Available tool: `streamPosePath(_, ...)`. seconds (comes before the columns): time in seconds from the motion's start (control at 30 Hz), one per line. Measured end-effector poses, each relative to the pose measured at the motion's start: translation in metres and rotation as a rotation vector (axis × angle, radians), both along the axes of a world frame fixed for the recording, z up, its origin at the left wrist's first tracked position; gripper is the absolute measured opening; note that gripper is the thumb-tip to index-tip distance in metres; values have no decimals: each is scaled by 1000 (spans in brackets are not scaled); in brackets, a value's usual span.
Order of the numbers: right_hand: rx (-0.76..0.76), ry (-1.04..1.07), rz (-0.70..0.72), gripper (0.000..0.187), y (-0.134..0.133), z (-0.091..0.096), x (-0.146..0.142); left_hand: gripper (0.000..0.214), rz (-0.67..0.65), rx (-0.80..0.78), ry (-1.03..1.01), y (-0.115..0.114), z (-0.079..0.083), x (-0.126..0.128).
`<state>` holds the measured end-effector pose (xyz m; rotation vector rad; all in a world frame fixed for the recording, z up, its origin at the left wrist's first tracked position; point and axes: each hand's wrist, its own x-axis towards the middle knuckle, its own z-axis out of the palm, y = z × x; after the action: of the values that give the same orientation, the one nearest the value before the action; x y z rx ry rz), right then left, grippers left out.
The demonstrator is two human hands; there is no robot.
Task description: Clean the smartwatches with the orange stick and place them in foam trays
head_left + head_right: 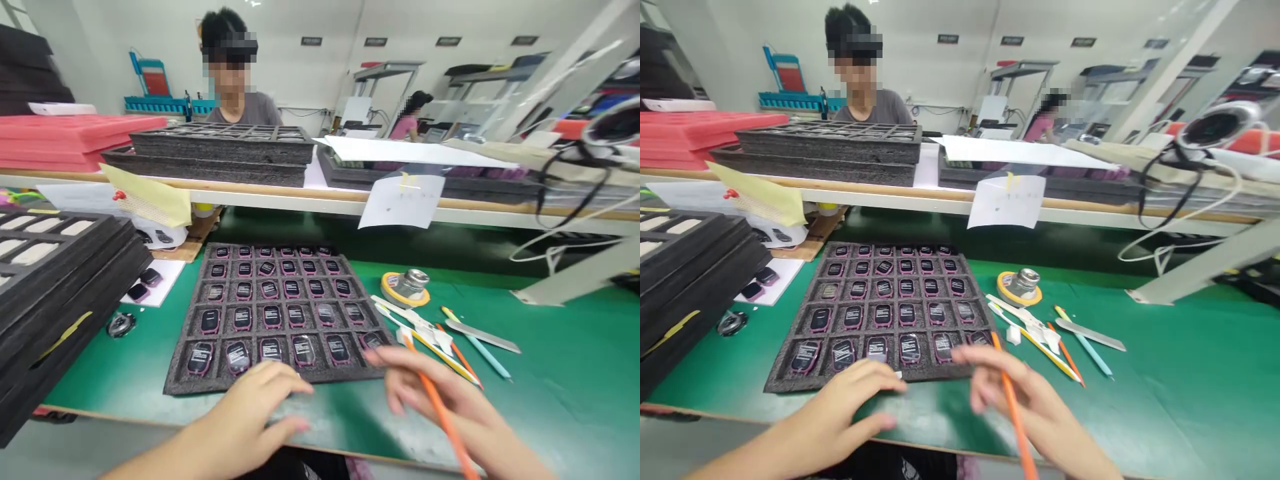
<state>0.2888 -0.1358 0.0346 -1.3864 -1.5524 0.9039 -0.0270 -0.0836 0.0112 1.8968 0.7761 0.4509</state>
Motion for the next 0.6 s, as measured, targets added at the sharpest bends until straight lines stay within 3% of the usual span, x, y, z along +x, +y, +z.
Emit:
streamPosePath(0.1, -94, 37, 24, 42, 38, -7, -5, 33, 24, 459, 310, 21, -15, 45)
streamPosePath(0.2, -74, 64, -11, 44, 60, -15, -4, 25, 17, 666, 442, 26, -28, 56)
streamPosePath(0.37, -77, 365, 74, 54, 68, -9, 13, 18, -49, 599, 447, 21, -22, 31)
streamPosePath(0.5, -153, 556, -124, 50, 78, -6, 34, 21, -235, 527, 611, 16, 2, 9)
streamPosePath(0.6, -180, 532, -266, 76, 95, -9, 41, 27, -468, 448, 700, 31, 34, 9)
